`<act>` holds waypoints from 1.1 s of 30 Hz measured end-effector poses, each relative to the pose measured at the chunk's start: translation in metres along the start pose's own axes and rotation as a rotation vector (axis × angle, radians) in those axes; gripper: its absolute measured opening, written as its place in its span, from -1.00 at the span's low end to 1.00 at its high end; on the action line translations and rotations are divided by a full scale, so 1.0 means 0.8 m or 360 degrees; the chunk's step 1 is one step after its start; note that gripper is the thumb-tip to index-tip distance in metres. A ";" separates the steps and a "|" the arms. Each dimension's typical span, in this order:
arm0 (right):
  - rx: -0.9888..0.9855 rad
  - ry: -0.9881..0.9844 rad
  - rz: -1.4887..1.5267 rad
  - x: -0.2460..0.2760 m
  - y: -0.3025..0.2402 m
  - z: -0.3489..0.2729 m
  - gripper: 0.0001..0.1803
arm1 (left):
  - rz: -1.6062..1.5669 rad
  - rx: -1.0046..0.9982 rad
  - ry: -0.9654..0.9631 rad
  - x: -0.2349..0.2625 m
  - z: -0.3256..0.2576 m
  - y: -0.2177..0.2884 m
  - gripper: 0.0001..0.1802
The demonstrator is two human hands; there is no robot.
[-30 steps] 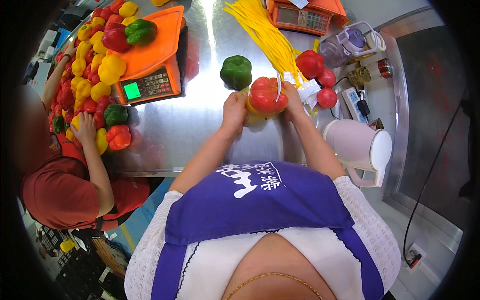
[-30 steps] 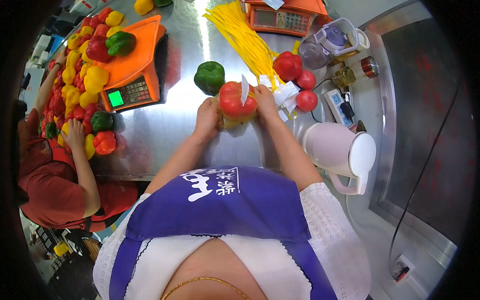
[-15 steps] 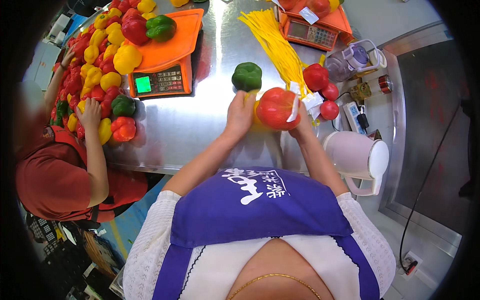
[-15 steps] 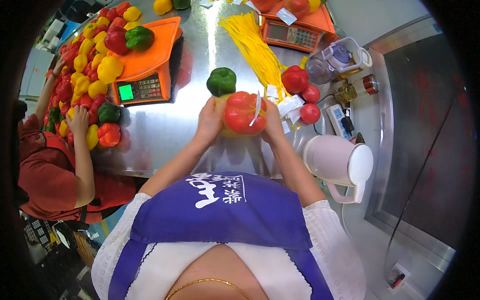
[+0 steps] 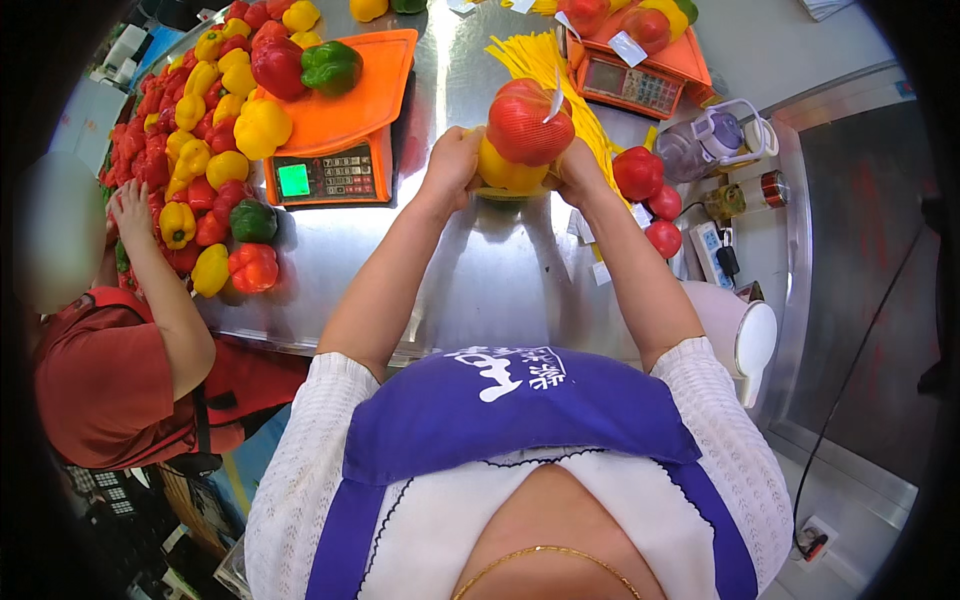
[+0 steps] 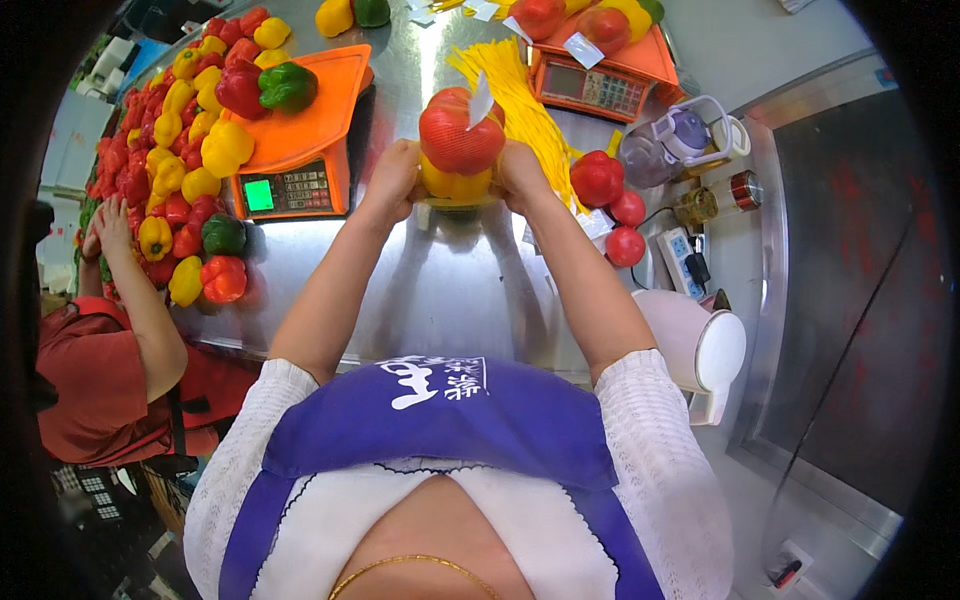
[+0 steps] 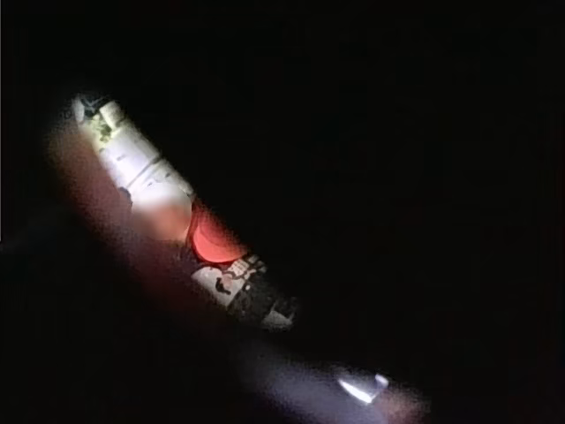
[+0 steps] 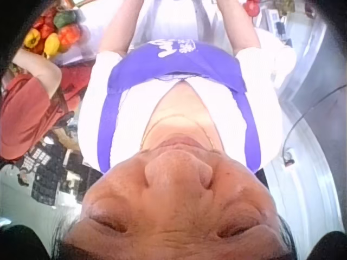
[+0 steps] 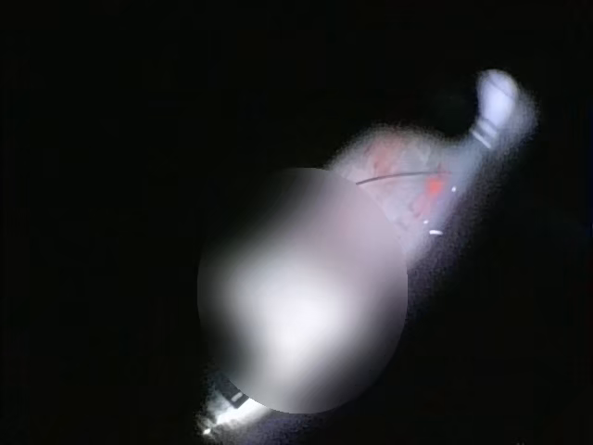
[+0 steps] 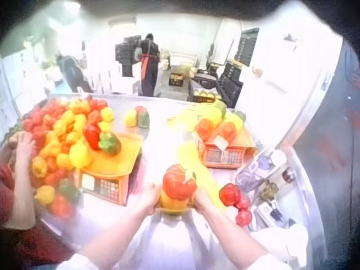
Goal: The person assembles colorful bell pepper skewers by hand. They pick red, yellow, and green bell peppers from a large pile, thread them onto yellow sticks, and tie the ends with yellow string. The finished skewers are placed on the table.
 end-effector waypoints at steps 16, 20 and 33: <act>0.0208 -0.0015 0.0051 0.006 0.046 0.035 -0.50 | 0.0072 0.0134 0.0181 0.033 0.019 -0.075 -0.78; 0.0459 0.0099 -0.0188 -0.002 0.036 0.027 -0.51 | 0.0484 -0.0262 0.0402 0.045 0.028 -0.076 -0.80; 0.0241 -0.0256 0.0366 -0.011 0.061 -0.011 -0.63 | 0.0346 -0.0216 0.0341 0.041 0.013 -0.124 -0.73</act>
Point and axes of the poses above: each hand's wrist, its own z-axis towards the middle knuckle, its own x-axis out of the back of the hand, y = z × x, the point moved 5 cm from there along z, towards the middle knuckle, and after that the axes turned 5 degrees about -x, right-handed, at the moved point
